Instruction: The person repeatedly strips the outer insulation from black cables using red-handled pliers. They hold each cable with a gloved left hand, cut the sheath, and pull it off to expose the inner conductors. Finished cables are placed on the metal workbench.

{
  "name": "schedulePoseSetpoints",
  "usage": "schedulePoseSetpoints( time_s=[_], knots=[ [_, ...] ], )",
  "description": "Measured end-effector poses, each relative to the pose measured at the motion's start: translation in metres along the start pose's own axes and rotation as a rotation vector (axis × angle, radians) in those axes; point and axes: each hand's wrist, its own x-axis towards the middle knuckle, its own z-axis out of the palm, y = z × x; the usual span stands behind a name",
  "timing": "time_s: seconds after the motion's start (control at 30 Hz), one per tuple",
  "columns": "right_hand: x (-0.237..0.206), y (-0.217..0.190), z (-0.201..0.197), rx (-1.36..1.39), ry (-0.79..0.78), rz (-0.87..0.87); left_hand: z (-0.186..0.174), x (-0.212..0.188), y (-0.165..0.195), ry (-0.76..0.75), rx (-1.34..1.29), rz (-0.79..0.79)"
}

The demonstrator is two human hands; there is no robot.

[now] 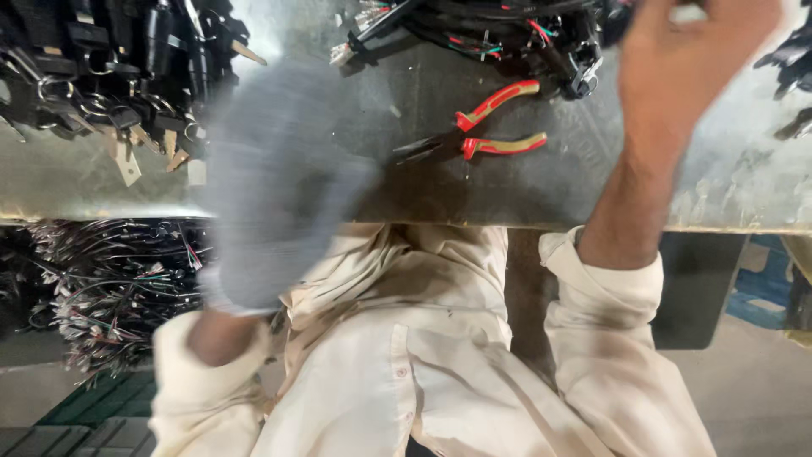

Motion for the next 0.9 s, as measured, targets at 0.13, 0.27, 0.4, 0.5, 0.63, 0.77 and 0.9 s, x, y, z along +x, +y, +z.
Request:
schedulePoseSetpoints(
  time_s=[0.13, 0.27, 0.4, 0.5, 0.63, 0.77, 0.9],
  knots=[
    [-0.004, -0.077, -0.041, 0.831, 0.050, 0.514, 0.034, 0.021, 0.051, -0.045, -0.526, -0.002],
    [-0.040, -0.158, -0.048, 0.661, -0.343, 0.254, 0.049, 0.031, 0.076, -0.243, -0.987, -0.296],
    [-0.063, -0.153, -0.040, 1.317, -0.121, 0.768, 0.058, 0.003, 0.079, -0.274, -0.781, -0.063],
    [-0.094, -0.147, -0.055, 1.596, -0.054, 0.881, 0.068, -0.017, 0.074, -0.398, -0.511, 0.029],
    [-0.120, -0.160, -0.069, 1.719, -0.224, 0.686, 0.069, -0.018, 0.064, -0.556, -0.761, -0.255],
    [-0.087, -0.184, -0.075, 1.319, -0.814, 0.104, 0.057, -0.005, 0.056, -0.476, -0.956, 0.119],
    [-0.056, -0.204, -0.081, 0.501, -0.494, 0.207, 0.044, -0.006, 0.051, -0.133, -1.410, -0.407]
  ],
)
